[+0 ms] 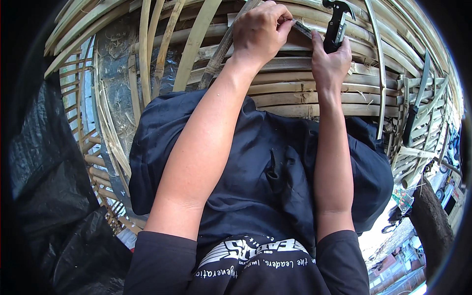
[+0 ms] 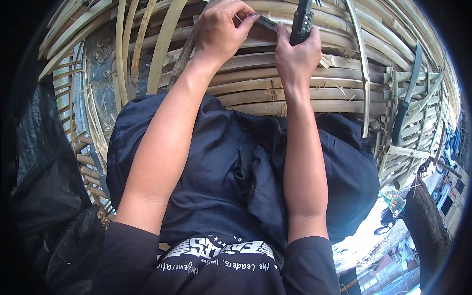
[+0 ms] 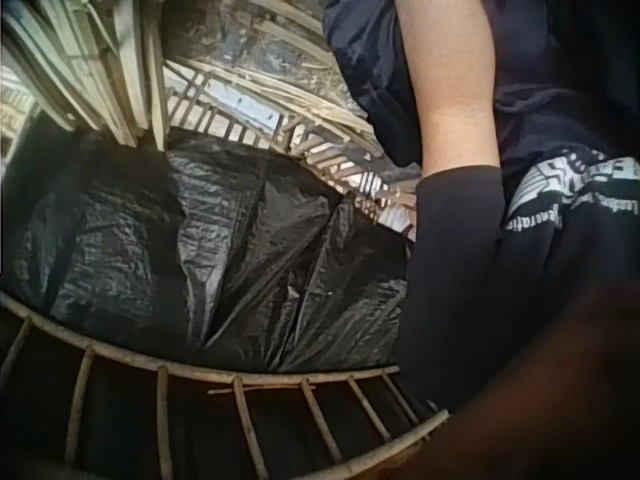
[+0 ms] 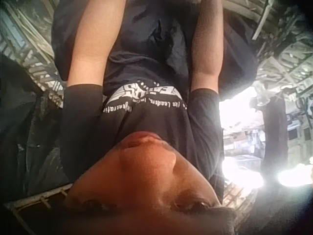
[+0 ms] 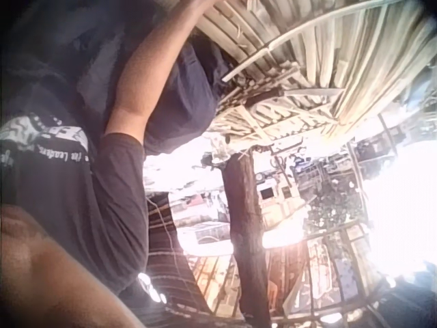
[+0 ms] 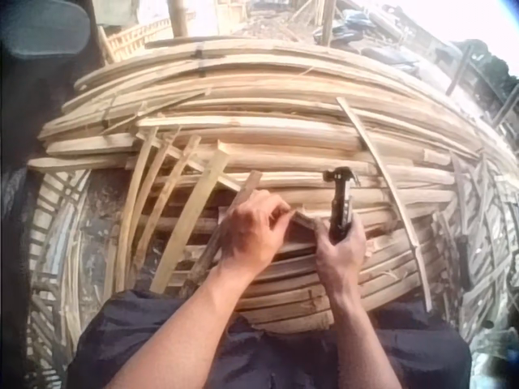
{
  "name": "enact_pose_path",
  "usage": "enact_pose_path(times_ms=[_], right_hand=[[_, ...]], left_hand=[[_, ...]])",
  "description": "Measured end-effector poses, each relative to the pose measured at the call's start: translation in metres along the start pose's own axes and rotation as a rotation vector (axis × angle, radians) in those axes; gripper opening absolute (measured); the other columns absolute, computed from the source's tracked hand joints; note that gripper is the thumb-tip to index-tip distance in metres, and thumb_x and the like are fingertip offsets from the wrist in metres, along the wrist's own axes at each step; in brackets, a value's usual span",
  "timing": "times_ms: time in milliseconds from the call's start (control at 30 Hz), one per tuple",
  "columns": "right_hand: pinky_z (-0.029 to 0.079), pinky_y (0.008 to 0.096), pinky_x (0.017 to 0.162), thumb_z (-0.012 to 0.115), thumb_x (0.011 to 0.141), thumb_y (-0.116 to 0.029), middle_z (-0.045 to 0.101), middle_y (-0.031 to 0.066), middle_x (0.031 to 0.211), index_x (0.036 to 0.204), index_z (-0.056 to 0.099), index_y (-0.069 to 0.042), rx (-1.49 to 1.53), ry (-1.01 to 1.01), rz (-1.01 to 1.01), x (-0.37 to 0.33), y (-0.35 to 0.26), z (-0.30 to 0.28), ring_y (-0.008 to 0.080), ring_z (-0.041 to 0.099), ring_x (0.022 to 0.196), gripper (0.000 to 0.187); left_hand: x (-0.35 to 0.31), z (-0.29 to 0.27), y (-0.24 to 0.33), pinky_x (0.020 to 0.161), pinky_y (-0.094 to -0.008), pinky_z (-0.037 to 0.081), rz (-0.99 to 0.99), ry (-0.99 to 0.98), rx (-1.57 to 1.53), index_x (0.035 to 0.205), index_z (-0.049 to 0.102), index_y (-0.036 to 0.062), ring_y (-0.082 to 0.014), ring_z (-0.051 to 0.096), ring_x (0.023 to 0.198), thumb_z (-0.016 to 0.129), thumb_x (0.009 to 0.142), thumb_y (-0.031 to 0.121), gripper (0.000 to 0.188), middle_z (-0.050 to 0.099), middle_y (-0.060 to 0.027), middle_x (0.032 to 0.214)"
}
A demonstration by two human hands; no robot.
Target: The person hammers a nail into a bamboo strip to secure it to a larger bamboo frame.
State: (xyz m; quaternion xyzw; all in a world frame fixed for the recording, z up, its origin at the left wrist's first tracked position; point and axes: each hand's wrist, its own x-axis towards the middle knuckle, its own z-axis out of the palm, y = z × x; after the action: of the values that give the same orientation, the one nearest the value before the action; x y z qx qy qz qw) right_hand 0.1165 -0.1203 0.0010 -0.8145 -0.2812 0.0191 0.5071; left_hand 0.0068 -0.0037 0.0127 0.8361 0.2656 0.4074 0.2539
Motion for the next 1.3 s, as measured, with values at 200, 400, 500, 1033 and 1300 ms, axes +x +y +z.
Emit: enact_pose_path(times_ms=[200, 400, 500, 1033, 1300], right_hand=[[0.050, 0.0339, 0.059, 0.082, 0.084, -0.024, 0.064, 0.0078, 0.067, 0.083, 0.056, -0.001, 0.007, 0.008, 0.011, 0.000, -0.001, 0.000, 0.0163, 0.059, 0.058, 0.035], [0.050, 0.0342, 0.060, 0.082, 0.084, -0.024, 0.064, 0.0081, 0.067, 0.083, 0.057, 0.000, 0.027, 0.019, -0.002, 0.000, 0.002, 0.002, 0.0172, 0.060, 0.058, 0.035], [0.050, 0.0342, 0.060, 0.082, 0.084, -0.024, 0.064, 0.0081, 0.067, 0.084, 0.057, 0.000, 0.029, 0.016, 0.010, 0.000, 0.002, 0.002, 0.0172, 0.060, 0.058, 0.034], [0.050, 0.0326, 0.059, 0.081, 0.086, -0.021, 0.066, 0.0082, 0.068, 0.086, 0.058, 0.000, 0.065, 0.022, 0.004, 0.000, 0.001, 0.003, 0.0152, 0.060, 0.059, 0.031], [0.050, 0.0319, 0.059, 0.082, 0.084, -0.022, 0.064, 0.0066, 0.067, 0.086, 0.057, 0.000, 0.036, 0.036, 0.005, 0.000, 0.000, 0.004, 0.0150, 0.059, 0.059, 0.033]], left_hand=[[0.002, -0.001, 0.001, 0.066, -0.0390, 0.052, 0.016, -0.011, -0.012, 0.081, 0.067, 0.0060, -0.0277, 0.067, 0.075, 0.079, 0.081, 0.012, 0.014, 0.067, -0.0090, 0.081], [0.002, -0.004, 0.006, 0.063, -0.0358, 0.052, -0.074, -0.049, -0.049, 0.084, 0.069, 0.0068, -0.0226, 0.067, 0.069, 0.082, 0.079, 0.012, 0.015, 0.066, -0.0065, 0.081], [0.002, -0.004, 0.007, 0.062, -0.0349, 0.052, -0.060, -0.038, -0.061, 0.090, 0.071, 0.0073, -0.0197, 0.067, 0.067, 0.082, 0.079, 0.011, 0.016, 0.067, -0.0056, 0.089], [-0.009, 0.015, -0.013, 0.068, -0.0327, 0.057, -0.036, 0.112, -0.211, 0.093, 0.073, 0.0022, -0.0224, 0.070, 0.075, 0.084, 0.077, 0.009, 0.021, 0.065, -0.0091, 0.106], [-0.017, 0.024, -0.015, 0.059, -0.0261, 0.054, -0.098, 0.131, -0.232, 0.093, 0.077, 0.0095, -0.0112, 0.068, 0.060, 0.085, 0.079, 0.015, 0.017, 0.064, -0.0024, 0.108]])
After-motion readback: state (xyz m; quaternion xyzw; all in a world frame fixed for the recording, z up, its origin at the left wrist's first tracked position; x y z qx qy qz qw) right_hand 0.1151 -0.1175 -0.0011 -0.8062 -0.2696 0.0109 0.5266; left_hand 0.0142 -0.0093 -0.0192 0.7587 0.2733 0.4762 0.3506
